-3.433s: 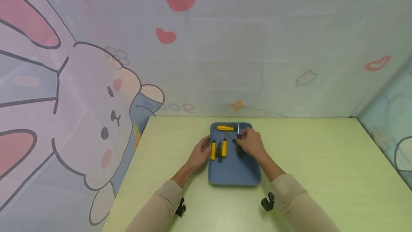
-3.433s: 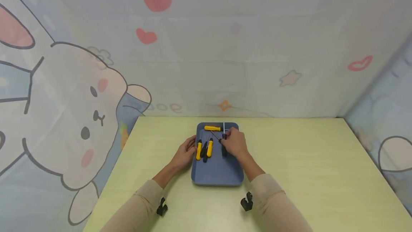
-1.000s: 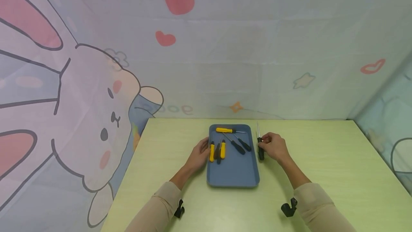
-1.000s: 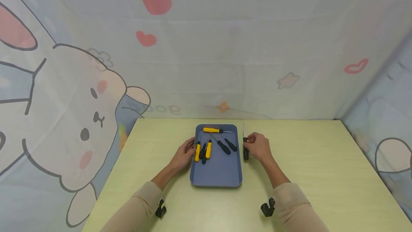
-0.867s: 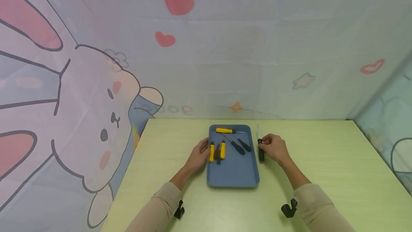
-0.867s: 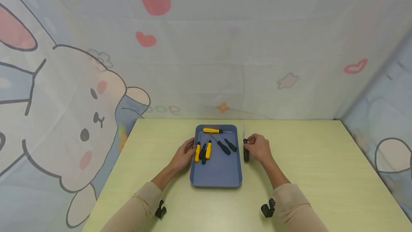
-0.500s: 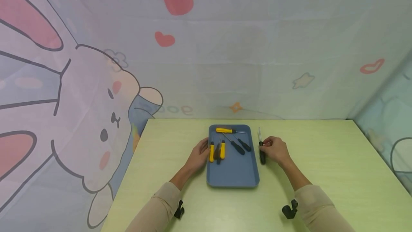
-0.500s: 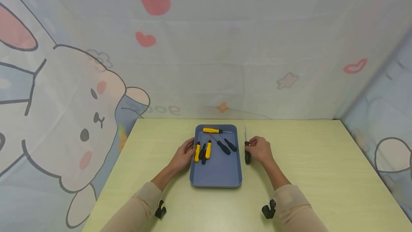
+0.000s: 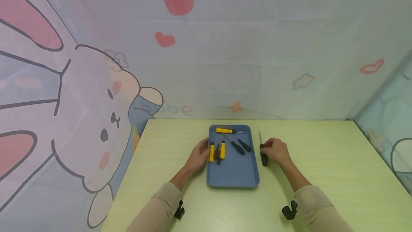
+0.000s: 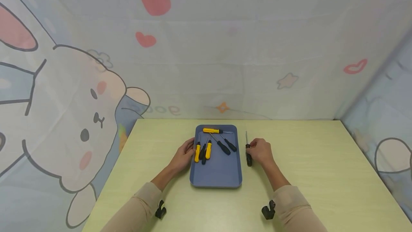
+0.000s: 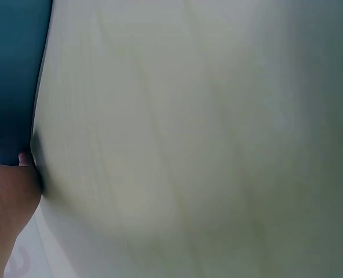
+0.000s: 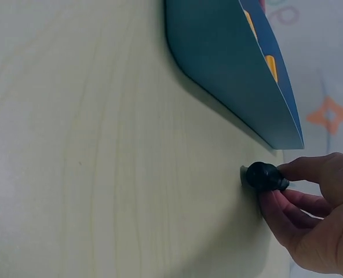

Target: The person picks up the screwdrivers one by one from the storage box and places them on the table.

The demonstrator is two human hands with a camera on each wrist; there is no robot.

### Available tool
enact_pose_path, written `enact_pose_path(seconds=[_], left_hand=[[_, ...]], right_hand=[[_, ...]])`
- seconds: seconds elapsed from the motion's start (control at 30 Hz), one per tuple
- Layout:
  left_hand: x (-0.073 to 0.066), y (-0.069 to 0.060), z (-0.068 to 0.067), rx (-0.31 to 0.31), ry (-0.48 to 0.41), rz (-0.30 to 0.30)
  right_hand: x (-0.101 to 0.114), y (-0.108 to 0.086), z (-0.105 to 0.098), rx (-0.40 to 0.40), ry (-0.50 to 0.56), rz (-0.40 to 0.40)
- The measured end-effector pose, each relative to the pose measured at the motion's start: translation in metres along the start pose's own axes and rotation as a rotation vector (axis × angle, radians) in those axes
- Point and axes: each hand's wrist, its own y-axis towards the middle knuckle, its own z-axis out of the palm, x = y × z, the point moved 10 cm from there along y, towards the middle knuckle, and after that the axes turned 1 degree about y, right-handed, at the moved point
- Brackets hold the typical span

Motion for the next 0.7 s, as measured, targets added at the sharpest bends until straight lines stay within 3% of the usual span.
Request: enact_pose_path(seconds=[0.7], left_hand=[[0.0004, -0.0004, -0.0003, -0.005, 0.014, 0.002]], right_hand=[[0.0087, -0.0026, 0.0046, -0.035, -0.095, -0.05]])
